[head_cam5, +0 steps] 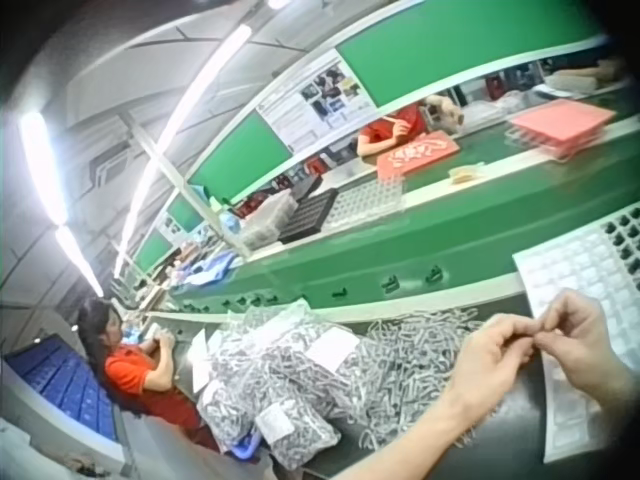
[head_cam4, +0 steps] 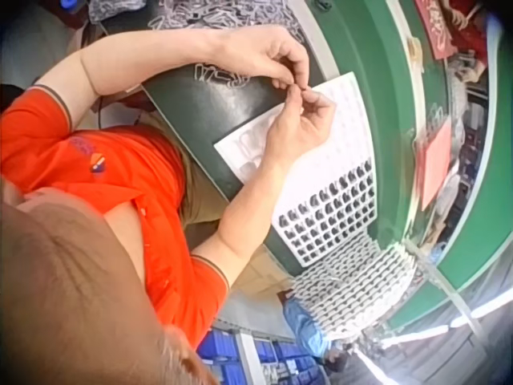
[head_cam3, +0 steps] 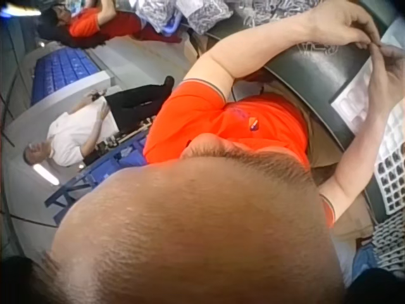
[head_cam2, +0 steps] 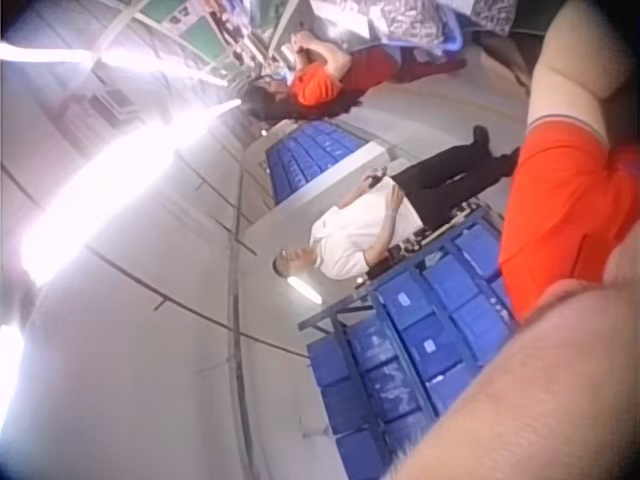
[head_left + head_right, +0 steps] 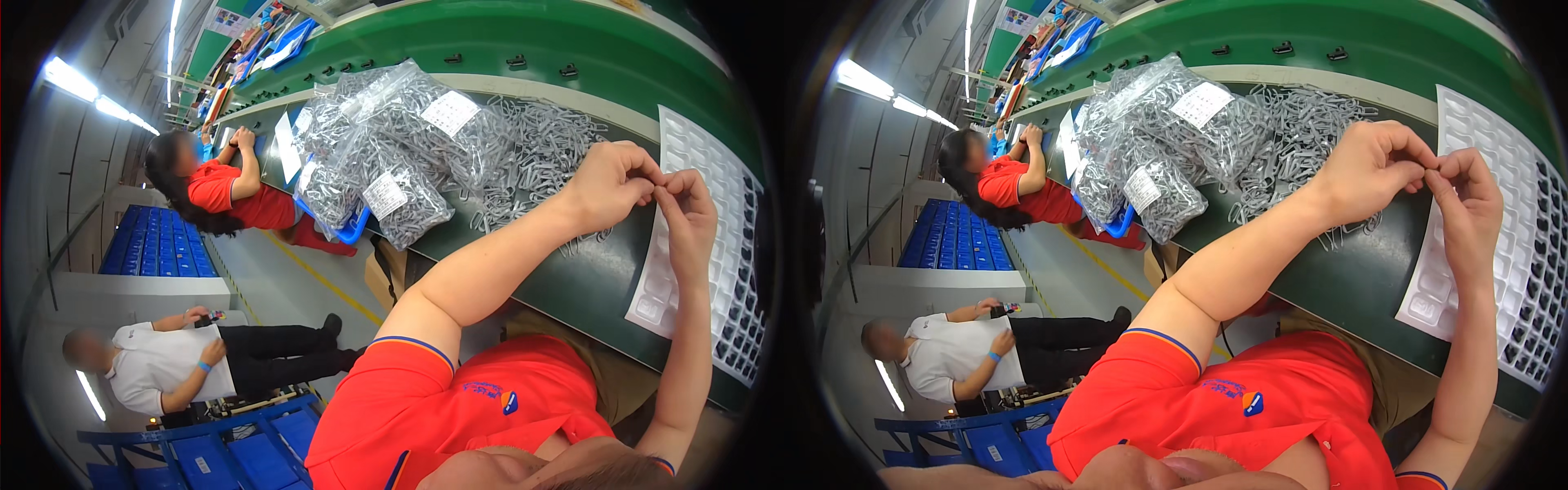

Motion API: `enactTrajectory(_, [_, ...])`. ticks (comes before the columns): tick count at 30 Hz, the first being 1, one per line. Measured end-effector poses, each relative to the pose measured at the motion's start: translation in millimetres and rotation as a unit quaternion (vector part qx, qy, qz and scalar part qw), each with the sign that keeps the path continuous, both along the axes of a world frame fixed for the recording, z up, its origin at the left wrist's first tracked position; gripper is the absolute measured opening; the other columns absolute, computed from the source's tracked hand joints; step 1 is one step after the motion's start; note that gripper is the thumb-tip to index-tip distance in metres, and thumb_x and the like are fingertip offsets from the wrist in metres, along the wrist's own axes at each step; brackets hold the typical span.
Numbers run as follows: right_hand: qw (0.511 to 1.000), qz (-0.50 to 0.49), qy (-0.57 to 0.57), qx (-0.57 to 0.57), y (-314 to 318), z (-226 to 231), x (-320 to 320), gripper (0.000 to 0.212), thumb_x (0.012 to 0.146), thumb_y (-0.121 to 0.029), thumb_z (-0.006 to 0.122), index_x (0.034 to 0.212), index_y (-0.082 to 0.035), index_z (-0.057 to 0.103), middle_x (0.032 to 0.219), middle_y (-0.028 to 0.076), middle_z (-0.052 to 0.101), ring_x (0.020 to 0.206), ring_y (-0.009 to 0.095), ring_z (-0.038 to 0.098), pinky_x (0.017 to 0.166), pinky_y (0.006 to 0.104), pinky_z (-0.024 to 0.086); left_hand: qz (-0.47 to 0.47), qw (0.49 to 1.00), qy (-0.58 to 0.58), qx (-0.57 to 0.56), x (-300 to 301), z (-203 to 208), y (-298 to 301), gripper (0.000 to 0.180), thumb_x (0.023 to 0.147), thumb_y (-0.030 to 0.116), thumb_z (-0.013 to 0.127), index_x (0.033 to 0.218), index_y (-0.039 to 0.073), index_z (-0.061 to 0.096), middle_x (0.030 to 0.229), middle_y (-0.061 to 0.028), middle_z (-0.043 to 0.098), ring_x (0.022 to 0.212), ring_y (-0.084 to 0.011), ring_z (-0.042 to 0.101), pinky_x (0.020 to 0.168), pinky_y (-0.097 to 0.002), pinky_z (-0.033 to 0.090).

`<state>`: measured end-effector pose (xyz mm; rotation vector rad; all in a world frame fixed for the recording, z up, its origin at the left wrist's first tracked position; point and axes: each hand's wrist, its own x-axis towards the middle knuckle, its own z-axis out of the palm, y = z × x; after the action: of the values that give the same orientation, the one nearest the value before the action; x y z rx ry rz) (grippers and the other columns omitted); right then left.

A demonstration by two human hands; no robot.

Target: The recorder is picking up small electronic components and placing them into individual slots of a grid-pattern tray.

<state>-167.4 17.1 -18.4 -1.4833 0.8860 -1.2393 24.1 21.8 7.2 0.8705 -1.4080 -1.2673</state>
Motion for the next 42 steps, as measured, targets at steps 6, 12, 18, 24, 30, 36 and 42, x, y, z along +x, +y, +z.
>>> enactTrajectory(6, [0.994,-0.030,0.097,-0.041,4,11,17,0.008,0.089,0.002,0.065,0.095,-0.001,0.060,0.092,0.001,0.062,0.087,0.010,0.056,0.083,0.0238,0.045,0.058,0.968,-0.172,-0.175,10,4,0,0.018,0.080,-0.008,0.063,0.096,-0.003,0.070,0.088,-0.0150,0.070,0.077,-0.0241,0.070,0.068,-0.0322,0.055])
enactTrajectory(12, [0.990,-0.058,0.116,-0.049,6,12,17,0.008,0.088,0.003,0.065,0.094,0.000,0.060,0.088,0.001,0.062,0.085,0.010,0.056,0.082,0.0246,0.046,0.073,0.962,-0.194,-0.175,4,-5,-4,0.017,0.078,-0.007,0.062,0.093,-0.002,0.069,0.086,-0.0170,0.068,0.077,-0.0311,0.067,0.067,-0.0363,0.054])
enactTrajectory(18, [0.986,-0.051,0.139,-0.070,6,15,19,0.009,0.086,0.004,0.064,0.091,0.001,0.058,0.084,0.001,0.060,0.082,0.011,0.054,0.079,0.0250,0.045,0.086,0.942,-0.236,-0.221,7,-4,-1,0.017,0.077,-0.005,0.065,0.093,0.000,0.068,0.085,-0.0160,0.069,0.081,-0.0342,0.066,0.072,-0.0398,0.054])
enactTrajectory(24, [0.982,-0.034,0.176,-0.052,6,10,9,0.008,0.087,0.005,0.062,0.090,0.001,0.057,0.089,0.003,0.060,0.086,0.012,0.053,0.084,0.0260,0.044,0.075,0.938,-0.243,-0.236,1,-7,-1,0.017,0.076,-0.006,0.064,0.090,0.002,0.067,0.087,-0.0145,0.069,0.085,-0.0371,0.063,0.076,-0.0451,0.052])
enactTrajectory(30, [0.982,-0.045,0.164,-0.077,8,14,17,0.009,0.085,0.006,0.063,0.087,0.001,0.056,0.083,0.002,0.058,0.082,0.012,0.053,0.079,0.0253,0.044,0.081,0.930,-0.260,-0.246,6,-9,-2,0.018,0.077,-0.004,0.066,0.093,0.002,0.068,0.088,-0.0131,0.071,0.084,-0.0347,0.065,0.075,-0.0427,0.054])
enactTrajectory(36, [0.980,-0.048,0.163,-0.105,7,14,17,0.008,0.085,0.006,0.063,0.088,0.001,0.057,0.082,0.002,0.058,0.080,0.012,0.053,0.077,0.0251,0.045,0.082,0.933,-0.250,-0.246,5,-10,-3,0.018,0.077,-0.003,0.066,0.094,0.002,0.068,0.086,-0.0134,0.072,0.083,-0.0350,0.066,0.076,-0.0431,0.054])
enactTrajectory(42, [0.980,-0.055,0.158,-0.103,9,14,18,0.007,0.087,0.005,0.063,0.089,0.001,0.058,0.083,0.002,0.059,0.080,0.012,0.053,0.077,0.0254,0.045,0.079,0.935,-0.246,-0.243,4,-7,-1,0.016,0.078,-0.002,0.065,0.094,0.002,0.068,0.085,-0.0145,0.071,0.083,-0.0361,0.066,0.075,-0.0439,0.054])
